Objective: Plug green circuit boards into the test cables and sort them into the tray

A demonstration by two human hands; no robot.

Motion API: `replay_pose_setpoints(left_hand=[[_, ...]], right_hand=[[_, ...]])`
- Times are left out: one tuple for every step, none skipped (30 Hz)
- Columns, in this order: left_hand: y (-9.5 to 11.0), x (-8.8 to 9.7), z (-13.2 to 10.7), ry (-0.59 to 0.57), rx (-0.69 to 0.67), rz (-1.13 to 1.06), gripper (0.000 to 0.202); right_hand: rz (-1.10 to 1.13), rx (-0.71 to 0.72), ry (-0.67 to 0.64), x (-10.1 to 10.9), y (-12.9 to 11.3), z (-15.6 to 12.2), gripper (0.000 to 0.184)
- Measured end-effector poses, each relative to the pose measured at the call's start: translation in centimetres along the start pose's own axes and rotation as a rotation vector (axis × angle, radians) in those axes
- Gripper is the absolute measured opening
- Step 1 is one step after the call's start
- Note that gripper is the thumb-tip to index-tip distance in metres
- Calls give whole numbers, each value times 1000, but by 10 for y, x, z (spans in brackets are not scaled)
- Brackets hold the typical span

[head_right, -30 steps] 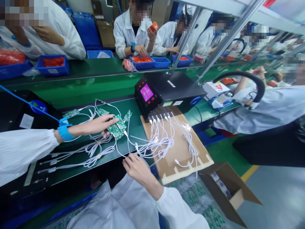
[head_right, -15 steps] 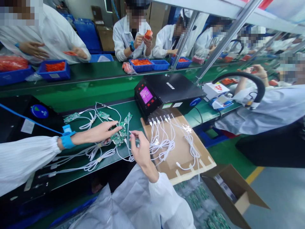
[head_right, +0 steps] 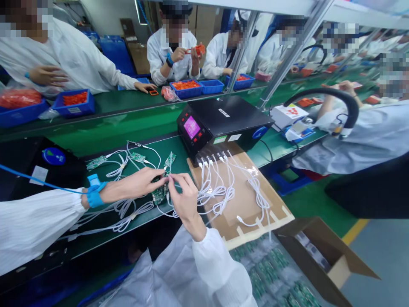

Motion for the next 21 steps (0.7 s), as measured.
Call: replay_pose_setpoints(left_hand=[[1, 1, 0, 3, -5, 6, 31], [2, 1, 0, 7, -8, 10, 31], [3, 1, 0, 8, -9, 10, 32], [3, 1, 0, 9, -7, 8, 32], [3, 1, -1, 10, -5, 5, 33], [3, 1, -1, 9, -4, 3, 33], [3, 0, -2, 8, -5, 6, 33], [3, 0, -2, 8, -9, 17, 32], [4, 0, -2, 9, -16, 36, 32], [4, 0, -2, 10, -25, 58, 31], [4, 0, -2, 10, -30, 80, 31], [4, 0, -2, 8, -31, 100, 31], [4, 0, -2, 4, -30, 115, 31], [3, -1, -2, 0, -27, 127, 31], [2, -1, -2, -2, -23, 137, 31], [2, -2, -2, -2, -22, 144, 31], [1, -3, -1, -2, -23, 151, 31], [0, -3, -1, -3, -26, 154, 31], [0, -4, -1, -4, -29, 157, 30], [0, -4, -1, -7, -31, 159, 30], [0, -4, -1, -11, -32, 163, 30]], right_hand=[[1, -8, 5, 0, 0, 1, 14], [4, -18, 9, 0, -1, 1, 14], [6, -27, 13, 0, -1, 2, 13], [6, -35, 13, 0, -1, 2, 13], [3, -40, 11, 1, -1, 2, 12], [-3, -42, 5, 1, -1, 3, 12], [-10, -43, -4, 1, -1, 3, 12], [-18, -42, -14, 1, -1, 3, 12], [-26, -42, -25, 1, -1, 3, 13], [-33, -44, -38, 1, -1, 4, 13], [-39, -47, -51, 1, -1, 4, 14], [-44, -50, -63, 1, 0, 5, 14], [-48, -52, -75, 1, 0, 6, 13], [-51, -51, -86, 1, 0, 6, 13], [-54, -46, -95, 1, 0, 7, 13], [-56, -38, -102, 1, 0, 8, 13], [-57, -29, -106, 1, 0, 8, 12], [-57, -23, -109, 0, 0, 8, 12], [-57, -22, -108, 0, 0, 8, 12], [-56, -23, -105, 0, 0, 8, 12], [-55, -23, -101, 0, 0, 8, 12]])
Point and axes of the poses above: each hand's wrist, its own z-axis towards the middle knuckle, its own x-axis out of the back of the hand, y = z × x, the point moved 4 cm from there along z, towards the middle knuckle
